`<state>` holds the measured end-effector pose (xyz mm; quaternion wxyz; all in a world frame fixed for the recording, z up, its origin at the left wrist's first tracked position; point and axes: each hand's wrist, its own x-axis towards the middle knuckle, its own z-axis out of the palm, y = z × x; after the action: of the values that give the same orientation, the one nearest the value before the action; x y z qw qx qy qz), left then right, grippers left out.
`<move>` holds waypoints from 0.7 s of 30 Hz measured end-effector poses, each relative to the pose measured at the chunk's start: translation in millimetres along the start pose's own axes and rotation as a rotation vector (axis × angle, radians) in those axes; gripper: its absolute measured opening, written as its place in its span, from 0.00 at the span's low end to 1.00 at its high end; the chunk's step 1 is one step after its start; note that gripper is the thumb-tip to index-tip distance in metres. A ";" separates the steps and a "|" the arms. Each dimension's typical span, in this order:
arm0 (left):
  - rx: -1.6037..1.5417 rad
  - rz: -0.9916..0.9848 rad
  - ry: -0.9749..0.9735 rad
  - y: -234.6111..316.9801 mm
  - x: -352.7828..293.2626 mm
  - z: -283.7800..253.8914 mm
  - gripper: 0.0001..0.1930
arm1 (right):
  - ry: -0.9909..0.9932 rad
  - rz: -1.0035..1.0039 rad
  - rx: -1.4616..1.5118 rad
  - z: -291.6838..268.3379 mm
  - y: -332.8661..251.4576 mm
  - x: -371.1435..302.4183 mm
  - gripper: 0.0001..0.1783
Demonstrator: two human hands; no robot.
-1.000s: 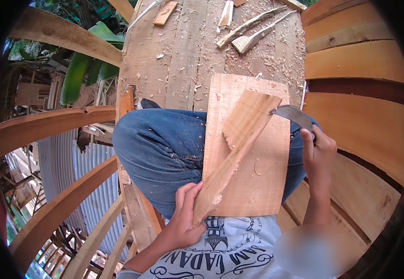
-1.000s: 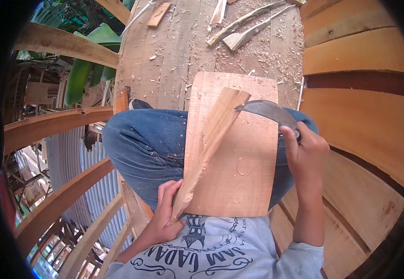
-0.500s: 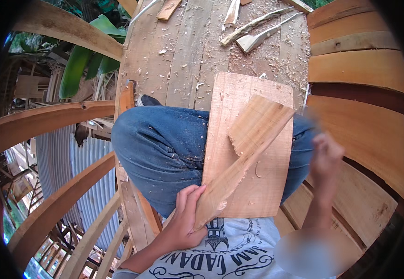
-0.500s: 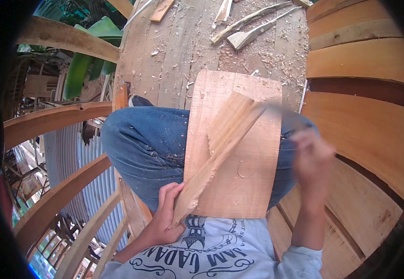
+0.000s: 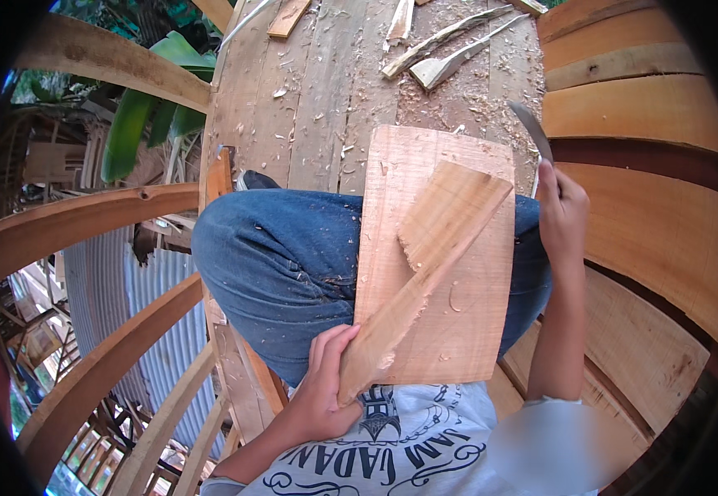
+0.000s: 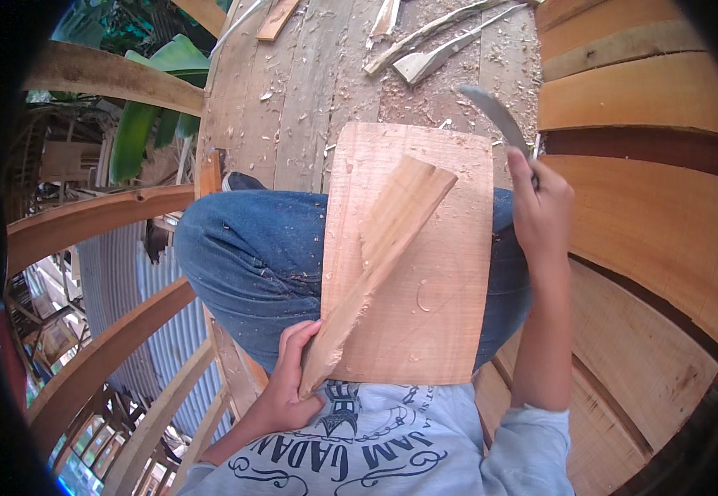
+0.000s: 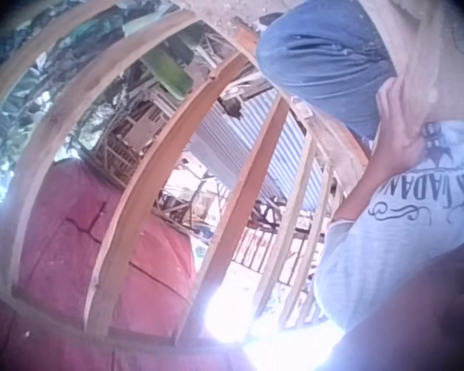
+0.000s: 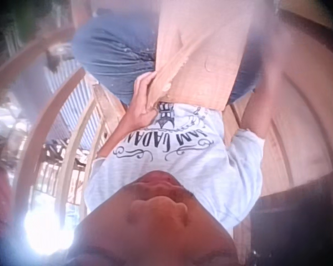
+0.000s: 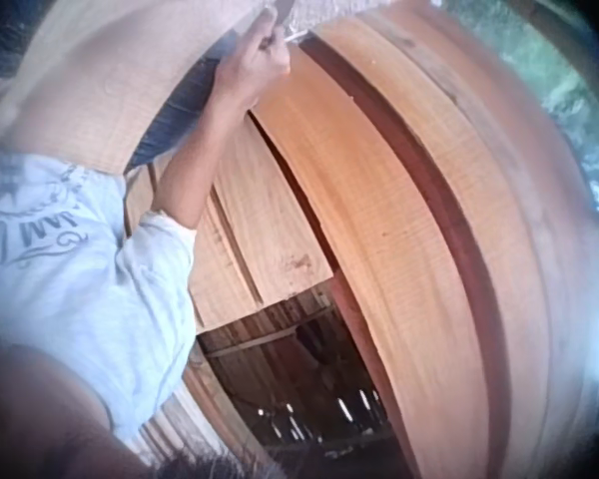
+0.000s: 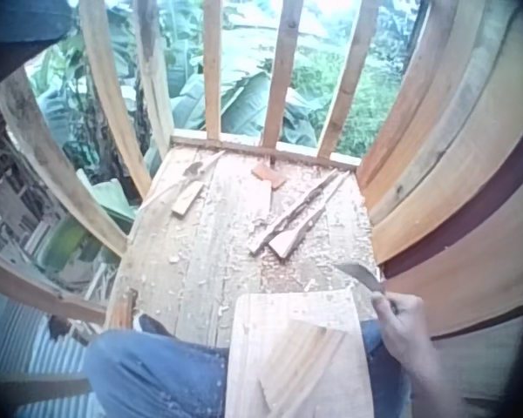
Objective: The person sits cross-legged and uses a curved knife to shave and shape a rectangular piece of wood resting on their lap. They repeatedly scrape the surface to remove thin layers of wood, refining the shape of the block.
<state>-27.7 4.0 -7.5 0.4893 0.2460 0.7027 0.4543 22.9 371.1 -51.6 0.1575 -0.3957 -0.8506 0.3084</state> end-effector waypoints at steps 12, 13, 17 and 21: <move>0.088 -0.037 0.159 14.1 -20.0 1.9 0.44 | -0.128 0.028 -0.130 52.1 23.1 55.2 0.21; 0.108 -0.038 0.178 15.7 -21.4 2.0 0.44 | -0.096 0.014 -0.098 48.8 24.0 48.2 0.21; 0.308 -0.014 0.283 25.3 -20.4 1.8 0.43 | -0.080 0.013 -0.022 33.7 25.4 36.1 0.20; 0.534 0.043 0.375 27.6 -9.7 4.9 0.42 | -0.093 -0.051 -0.055 21.1 18.9 21.4 0.21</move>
<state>-22.1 11.2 20.8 0.2596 0.2925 0.8696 0.3015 9.4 388.5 -79.4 0.1148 -0.3634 -0.8749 0.2987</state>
